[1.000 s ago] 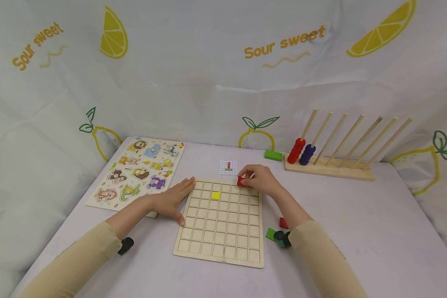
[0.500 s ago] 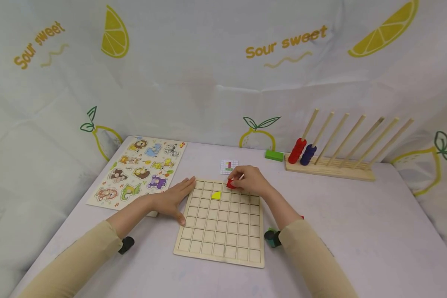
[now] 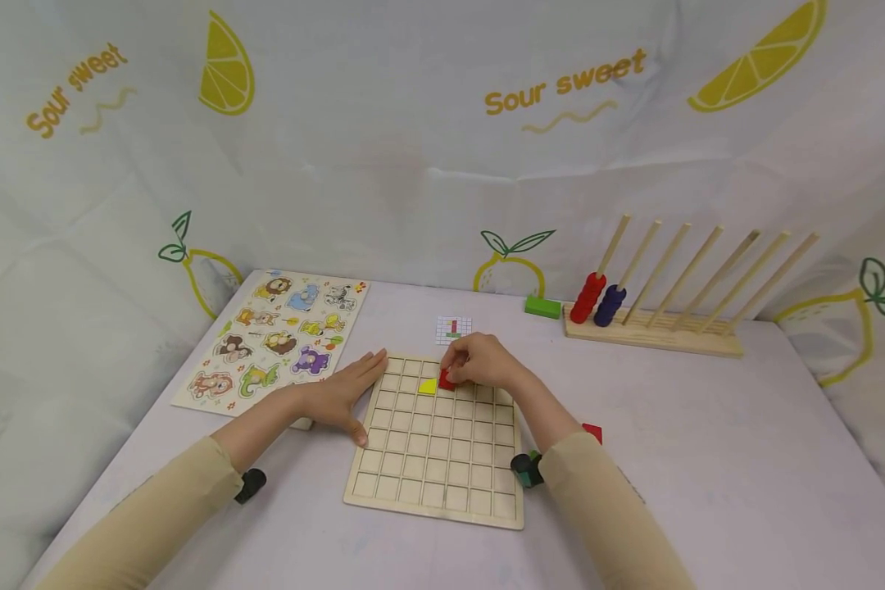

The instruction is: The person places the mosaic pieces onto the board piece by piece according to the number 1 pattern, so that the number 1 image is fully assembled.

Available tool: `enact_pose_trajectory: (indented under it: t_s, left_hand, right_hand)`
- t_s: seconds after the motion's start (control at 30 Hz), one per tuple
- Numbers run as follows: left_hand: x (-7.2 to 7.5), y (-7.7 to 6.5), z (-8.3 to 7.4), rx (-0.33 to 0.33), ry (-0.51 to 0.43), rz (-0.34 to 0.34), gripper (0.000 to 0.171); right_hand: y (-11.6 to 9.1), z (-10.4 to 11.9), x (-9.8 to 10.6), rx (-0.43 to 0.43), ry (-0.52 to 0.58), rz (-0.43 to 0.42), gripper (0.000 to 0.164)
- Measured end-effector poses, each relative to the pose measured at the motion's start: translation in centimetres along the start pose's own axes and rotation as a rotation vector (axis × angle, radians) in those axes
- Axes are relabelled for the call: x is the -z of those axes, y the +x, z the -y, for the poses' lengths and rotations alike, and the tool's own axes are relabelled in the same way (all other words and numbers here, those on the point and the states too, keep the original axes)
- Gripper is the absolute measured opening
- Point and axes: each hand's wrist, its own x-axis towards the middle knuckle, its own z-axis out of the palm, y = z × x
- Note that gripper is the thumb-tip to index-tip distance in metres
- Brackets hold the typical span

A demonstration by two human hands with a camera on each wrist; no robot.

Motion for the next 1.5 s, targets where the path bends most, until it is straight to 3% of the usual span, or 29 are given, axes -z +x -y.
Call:
enact_pose_trajectory:
  t_s: [0.7, 1.5]
  left_hand:
    - [0.0, 0.1, 0.0, 0.009, 0.016, 0.001, 0.129]
    - [-0.3, 0.2, 0.4, 0.006, 0.02, -0.006, 0.129]
  right_hand:
    - [-0.1, 0.6, -0.4, -0.056, -0.04, 0.009, 0.005]
    - [-0.4, 0.8, -1.1, -0.047, -0.092, -0.03, 0.005]
